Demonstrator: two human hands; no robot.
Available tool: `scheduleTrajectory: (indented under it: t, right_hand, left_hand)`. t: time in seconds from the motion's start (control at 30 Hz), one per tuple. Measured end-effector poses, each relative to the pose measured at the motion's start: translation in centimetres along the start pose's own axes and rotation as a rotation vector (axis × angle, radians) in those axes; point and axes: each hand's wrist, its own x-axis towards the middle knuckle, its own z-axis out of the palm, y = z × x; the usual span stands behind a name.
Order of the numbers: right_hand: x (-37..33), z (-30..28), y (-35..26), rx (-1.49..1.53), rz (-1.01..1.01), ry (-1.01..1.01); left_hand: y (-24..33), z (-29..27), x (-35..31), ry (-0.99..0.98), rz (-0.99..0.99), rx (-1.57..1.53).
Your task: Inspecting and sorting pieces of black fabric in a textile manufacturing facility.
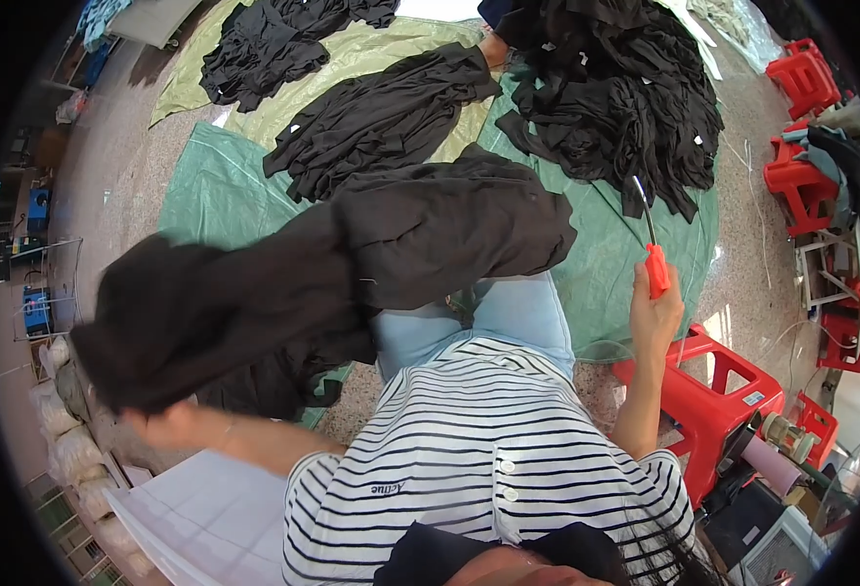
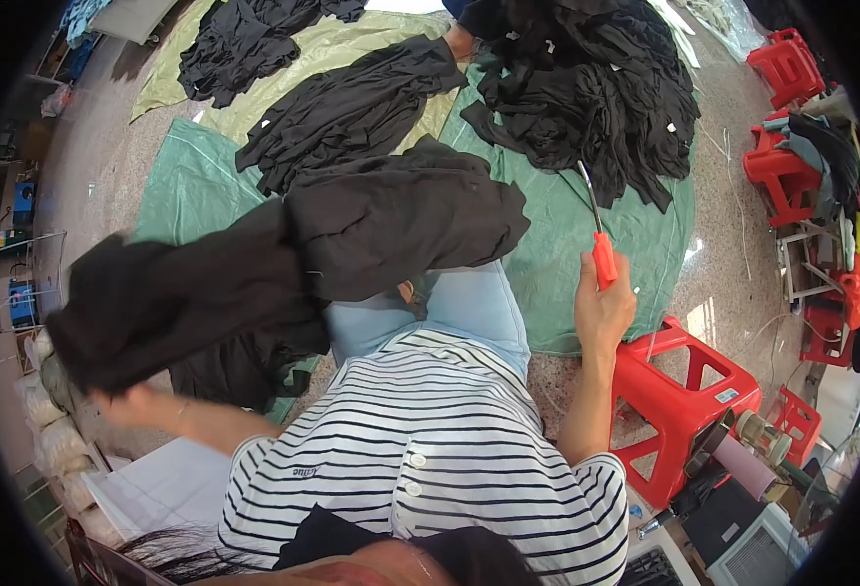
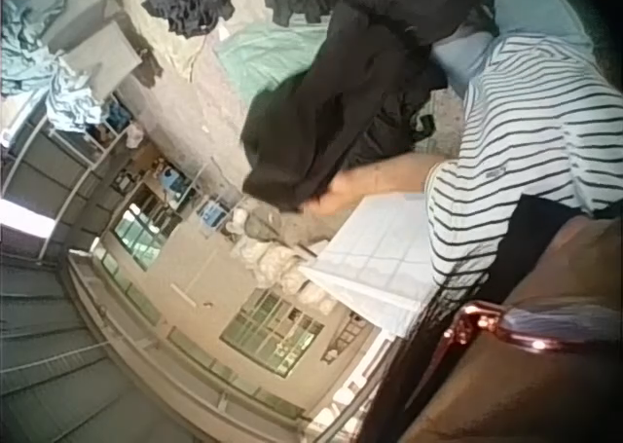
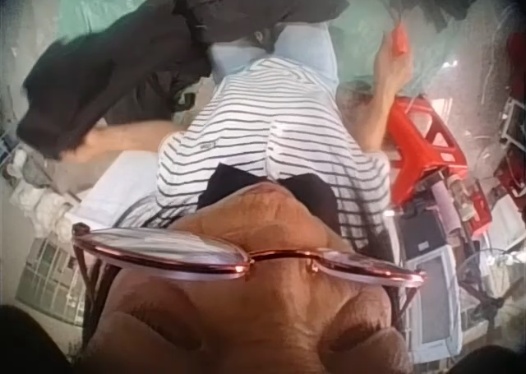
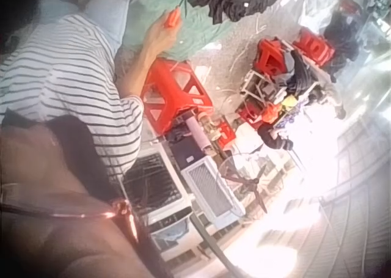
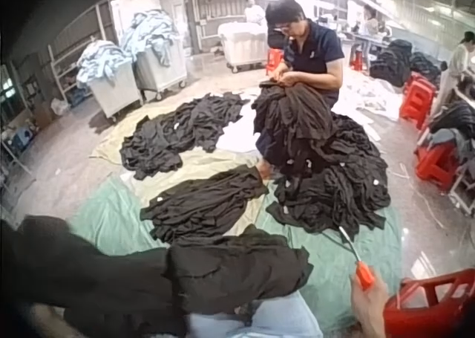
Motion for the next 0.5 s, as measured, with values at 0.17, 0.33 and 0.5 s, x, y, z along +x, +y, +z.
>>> scheduleTrajectory:
  t: [0.17,0.33,0.5]
  right_hand:
    - [1.8,1.6,-1.5,-0.094,-0.082,0.008]
    - [1.6,2.4,-3.8,-0.130,-0.133,-0.073]
    - [-0.2,2.3,-5.1,-0.096,-0.171,-0.201]
  left_hand:
    - [6.9,-14.8,11.8,0.069,0.560,0.900]
    - [9.9,-18.2,23.6,0.589,0.798,1.330]
    - [-2.5,-17.4,25.4,-0.194,-0.268,1.243]
